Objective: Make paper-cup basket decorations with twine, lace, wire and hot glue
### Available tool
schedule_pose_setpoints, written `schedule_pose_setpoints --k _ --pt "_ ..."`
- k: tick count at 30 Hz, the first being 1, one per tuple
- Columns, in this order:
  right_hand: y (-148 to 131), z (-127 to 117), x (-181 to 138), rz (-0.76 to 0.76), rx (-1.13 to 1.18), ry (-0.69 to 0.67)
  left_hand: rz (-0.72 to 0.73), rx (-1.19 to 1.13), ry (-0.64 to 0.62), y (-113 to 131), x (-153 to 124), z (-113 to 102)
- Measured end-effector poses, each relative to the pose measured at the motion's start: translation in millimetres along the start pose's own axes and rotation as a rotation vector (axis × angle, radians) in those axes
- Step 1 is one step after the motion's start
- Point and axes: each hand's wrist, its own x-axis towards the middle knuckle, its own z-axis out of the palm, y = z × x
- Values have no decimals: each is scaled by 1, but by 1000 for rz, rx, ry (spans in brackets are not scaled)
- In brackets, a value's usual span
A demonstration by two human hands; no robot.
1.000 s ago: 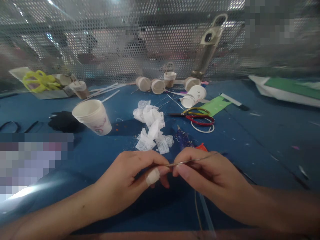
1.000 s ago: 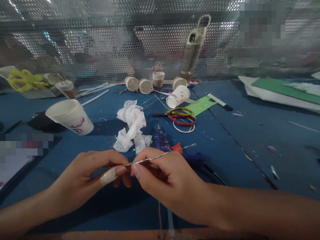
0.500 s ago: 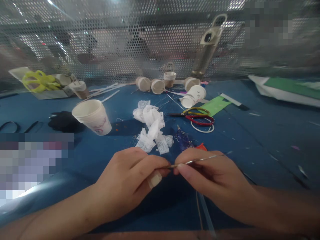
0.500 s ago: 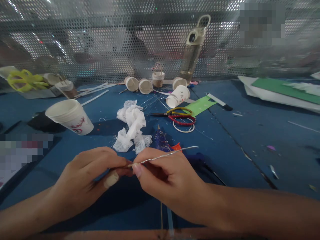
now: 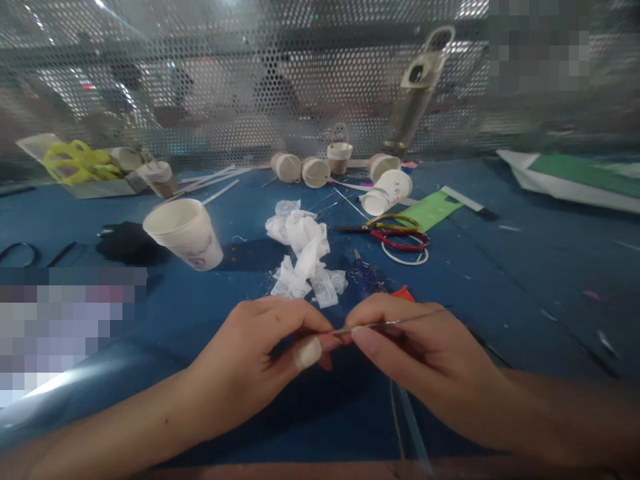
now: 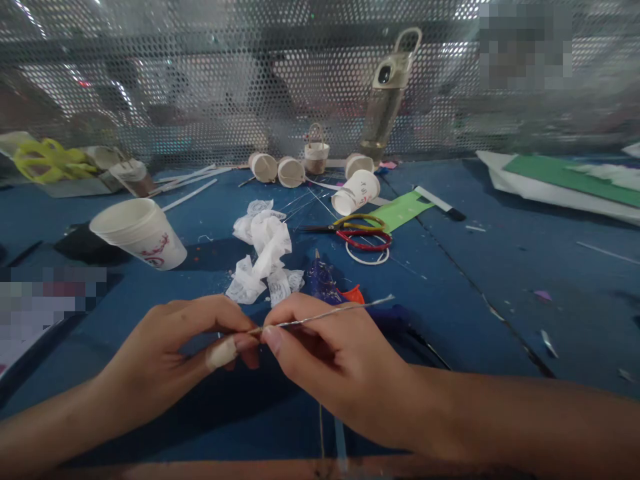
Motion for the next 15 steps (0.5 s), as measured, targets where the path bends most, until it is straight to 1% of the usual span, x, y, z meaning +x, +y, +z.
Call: schedule_pose_setpoints --k 2,4,6,7,8,10,12,15 --pt "0 0 0 -9 -8 1 41 67 49 0 -1 0" --pt "0 0 1 -23 -3 11 46 76 57 0 -1 -1" --pt "-1 0 2 -46 17 20 -9 -10 -6 1 0 -3" --pt "-1 0 2 -62 28 20 -65 -86 -72 1 1 -4" --pt "-1 0 3 -73 38 16 -135 -158 -117 2 2 -5" --pt "0 0 3 -72 46 5 -223 -285 -197 3 3 -7" --pt "0 1 3 -45 45 0 -272 -369 -233 3 4 -8" --pt "1 1 2 -22 25 17 -303 -399 -203 4 4 -8"
